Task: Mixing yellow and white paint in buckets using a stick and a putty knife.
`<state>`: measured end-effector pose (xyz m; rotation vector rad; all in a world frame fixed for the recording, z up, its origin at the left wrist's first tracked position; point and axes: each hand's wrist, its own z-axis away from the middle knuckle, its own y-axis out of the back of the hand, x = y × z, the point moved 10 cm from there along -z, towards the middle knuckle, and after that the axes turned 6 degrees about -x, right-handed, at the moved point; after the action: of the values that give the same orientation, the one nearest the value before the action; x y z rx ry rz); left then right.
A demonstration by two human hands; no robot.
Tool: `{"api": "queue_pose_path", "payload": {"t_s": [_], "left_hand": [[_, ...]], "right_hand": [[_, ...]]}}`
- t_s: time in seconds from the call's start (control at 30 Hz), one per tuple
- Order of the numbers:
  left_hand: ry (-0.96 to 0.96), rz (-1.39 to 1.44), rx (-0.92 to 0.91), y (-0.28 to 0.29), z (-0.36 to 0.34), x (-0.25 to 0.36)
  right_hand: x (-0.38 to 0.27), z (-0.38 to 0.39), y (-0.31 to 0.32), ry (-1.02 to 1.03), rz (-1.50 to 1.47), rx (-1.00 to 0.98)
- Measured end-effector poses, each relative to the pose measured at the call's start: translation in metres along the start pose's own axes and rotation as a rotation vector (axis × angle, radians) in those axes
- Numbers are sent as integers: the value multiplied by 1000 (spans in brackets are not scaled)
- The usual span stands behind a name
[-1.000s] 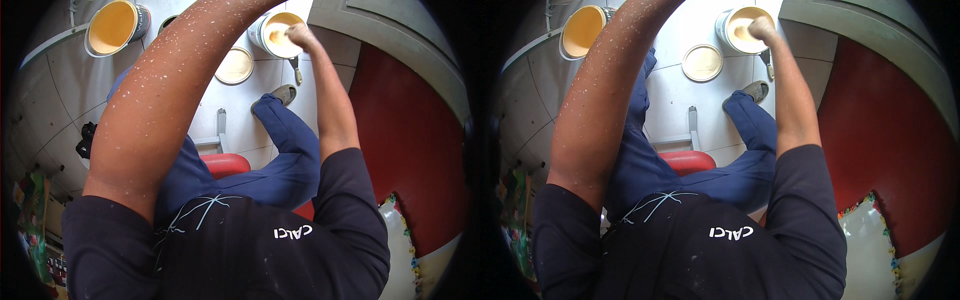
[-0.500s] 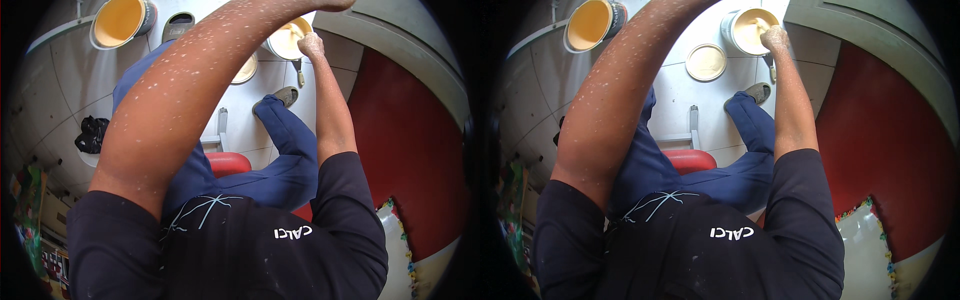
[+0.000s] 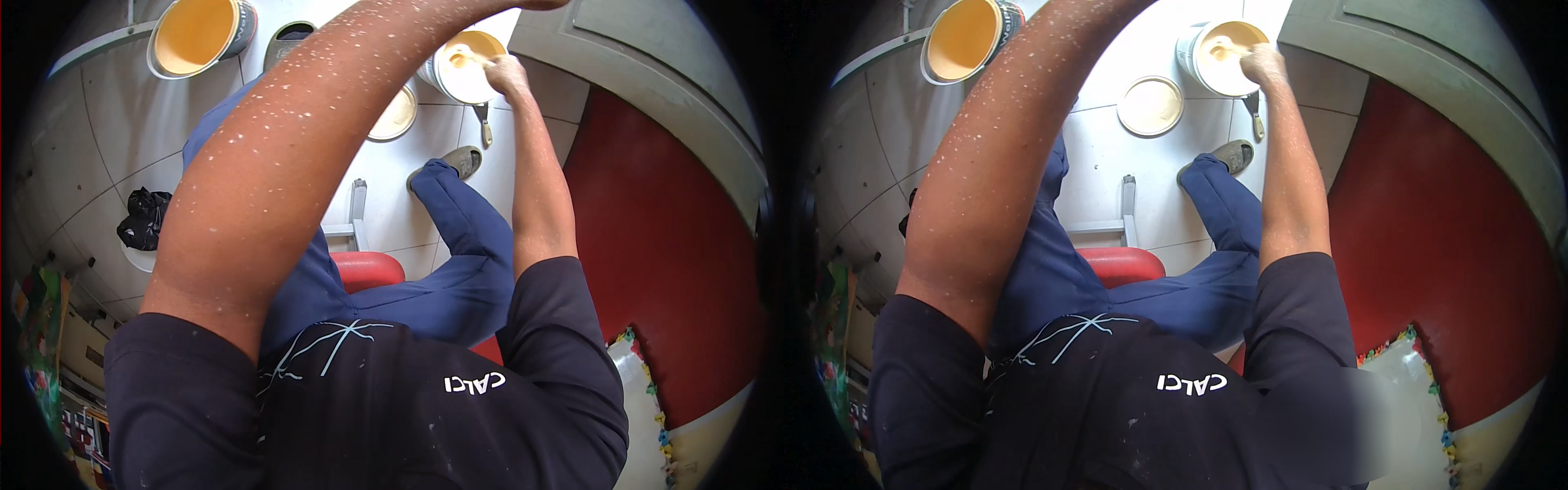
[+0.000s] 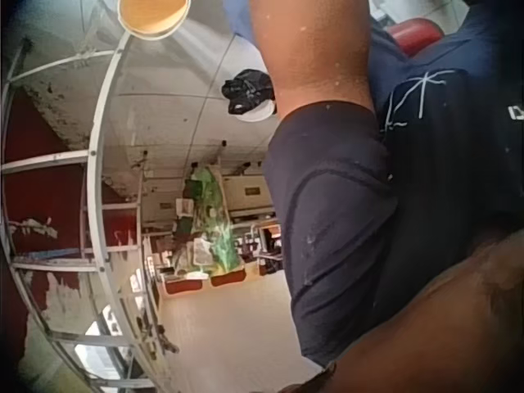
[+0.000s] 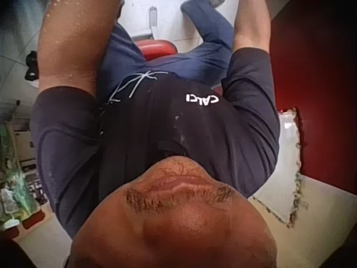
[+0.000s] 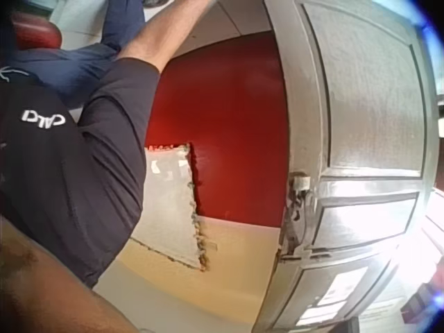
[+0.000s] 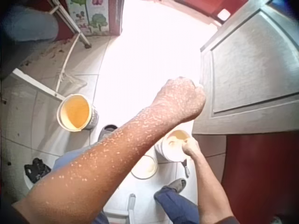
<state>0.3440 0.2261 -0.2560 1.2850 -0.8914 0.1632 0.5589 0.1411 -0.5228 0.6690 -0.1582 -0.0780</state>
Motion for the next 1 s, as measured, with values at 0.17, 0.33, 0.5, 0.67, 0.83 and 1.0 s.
{"api": "queue_pose_path", "payload": {"t_s": [0.17, 0.33, 0.5, 0.67, 0.83, 1.0], "left_hand": [[51, 50, 8, 0, 5, -13], [-121, -124, -21, 2, 9, 11], [-1, -32, 31, 2, 1, -8], [-122, -144, -128, -1, 9, 7], [-29, -125, 1, 7, 2, -3], [-55, -218, -152, -6, 11, -1]], "right_hand": [[-42, 9, -17, 46, 205, 0], [3, 18, 0, -124, -214, -1], [-39, 6, -14, 59, 52, -74], [2, 8, -9, -168, -67, 16], [-31, -15, -21, 61, -11, -49], [15, -1, -6, -152, -6, -2]]}}
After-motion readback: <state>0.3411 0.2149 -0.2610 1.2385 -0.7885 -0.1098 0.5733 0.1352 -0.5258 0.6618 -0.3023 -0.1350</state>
